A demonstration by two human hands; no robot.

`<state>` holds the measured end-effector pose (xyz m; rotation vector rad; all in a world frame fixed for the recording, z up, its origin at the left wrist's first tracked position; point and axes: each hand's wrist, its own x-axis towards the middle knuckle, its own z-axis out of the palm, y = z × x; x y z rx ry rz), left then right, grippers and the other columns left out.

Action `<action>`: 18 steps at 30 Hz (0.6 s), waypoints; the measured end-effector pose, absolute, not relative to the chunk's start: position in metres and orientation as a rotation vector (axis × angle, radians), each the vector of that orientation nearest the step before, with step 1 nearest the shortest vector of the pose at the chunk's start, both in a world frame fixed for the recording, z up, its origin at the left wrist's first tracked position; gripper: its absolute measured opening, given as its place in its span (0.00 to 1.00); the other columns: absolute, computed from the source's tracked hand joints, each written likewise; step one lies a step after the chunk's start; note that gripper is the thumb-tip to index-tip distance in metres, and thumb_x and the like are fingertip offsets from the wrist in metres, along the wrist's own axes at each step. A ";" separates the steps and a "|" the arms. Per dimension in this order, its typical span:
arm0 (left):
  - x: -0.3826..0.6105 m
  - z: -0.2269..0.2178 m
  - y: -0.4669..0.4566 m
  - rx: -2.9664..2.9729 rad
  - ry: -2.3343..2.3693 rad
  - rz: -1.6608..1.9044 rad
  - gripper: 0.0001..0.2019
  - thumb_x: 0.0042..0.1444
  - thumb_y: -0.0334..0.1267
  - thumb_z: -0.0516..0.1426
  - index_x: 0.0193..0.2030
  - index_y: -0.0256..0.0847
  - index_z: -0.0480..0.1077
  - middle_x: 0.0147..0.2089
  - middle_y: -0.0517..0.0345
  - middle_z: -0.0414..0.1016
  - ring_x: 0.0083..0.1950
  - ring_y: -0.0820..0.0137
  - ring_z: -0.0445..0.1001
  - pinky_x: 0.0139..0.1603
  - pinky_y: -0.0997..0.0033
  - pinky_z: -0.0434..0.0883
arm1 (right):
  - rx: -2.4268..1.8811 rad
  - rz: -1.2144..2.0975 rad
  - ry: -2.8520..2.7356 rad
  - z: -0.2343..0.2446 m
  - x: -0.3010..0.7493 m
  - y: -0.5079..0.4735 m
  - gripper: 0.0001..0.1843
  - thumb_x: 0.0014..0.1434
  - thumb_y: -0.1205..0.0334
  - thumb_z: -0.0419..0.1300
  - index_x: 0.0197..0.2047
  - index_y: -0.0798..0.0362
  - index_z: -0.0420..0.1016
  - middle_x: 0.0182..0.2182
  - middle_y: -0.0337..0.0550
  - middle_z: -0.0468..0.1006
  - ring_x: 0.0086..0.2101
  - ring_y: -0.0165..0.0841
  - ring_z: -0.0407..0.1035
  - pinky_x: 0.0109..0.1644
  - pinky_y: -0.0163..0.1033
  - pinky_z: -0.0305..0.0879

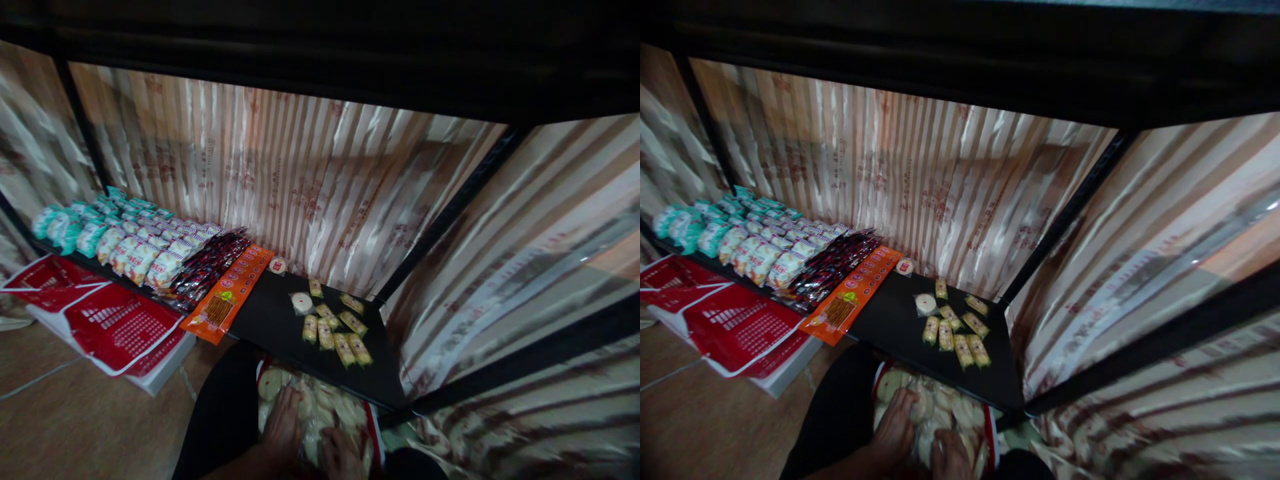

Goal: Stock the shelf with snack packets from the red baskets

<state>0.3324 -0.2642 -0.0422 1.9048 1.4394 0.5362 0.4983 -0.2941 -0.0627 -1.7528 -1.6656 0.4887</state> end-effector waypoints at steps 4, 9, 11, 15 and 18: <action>0.334 -0.025 -0.279 1.781 1.424 0.748 0.24 0.44 0.27 0.49 0.51 0.38 0.62 0.53 0.48 0.66 0.59 0.61 0.60 0.64 0.58 0.54 | -1.695 0.754 -1.480 -0.049 0.483 -0.294 0.25 0.52 0.43 0.54 0.45 0.51 0.76 0.44 0.49 0.78 0.47 0.43 0.71 0.49 0.44 0.68; 0.340 -0.010 -0.288 1.422 1.444 1.010 0.17 0.44 0.29 0.53 0.43 0.41 0.61 0.45 0.52 0.69 0.48 0.67 0.69 0.53 0.63 0.67 | -1.580 1.031 -1.321 -0.018 0.464 -0.302 0.30 0.52 0.39 0.54 0.47 0.53 0.75 0.49 0.49 0.75 0.52 0.42 0.67 0.58 0.48 0.60; 0.339 -0.007 -0.289 1.249 1.412 1.098 0.16 0.42 0.29 0.55 0.40 0.41 0.61 0.42 0.53 0.69 0.46 0.66 0.70 0.49 0.64 0.69 | -1.497 1.096 -1.276 -0.008 0.459 -0.308 0.29 0.53 0.39 0.54 0.47 0.51 0.75 0.49 0.48 0.75 0.52 0.41 0.67 0.58 0.49 0.58; 0.330 -0.002 -0.296 1.040 1.337 1.169 0.15 0.40 0.31 0.57 0.38 0.39 0.62 0.40 0.52 0.72 0.45 0.65 0.72 0.46 0.65 0.70 | -1.353 1.161 -1.261 0.005 0.449 -0.319 0.25 0.54 0.43 0.55 0.48 0.50 0.74 0.49 0.46 0.75 0.51 0.39 0.67 0.57 0.47 0.59; 0.320 0.002 -0.302 1.014 1.304 1.159 0.11 0.44 0.35 0.54 0.38 0.39 0.65 0.37 0.54 0.74 0.42 0.66 0.74 0.45 0.67 0.70 | -1.295 1.143 -1.292 0.006 0.442 -0.321 0.25 0.53 0.46 0.58 0.50 0.50 0.72 0.49 0.45 0.75 0.50 0.38 0.68 0.56 0.45 0.62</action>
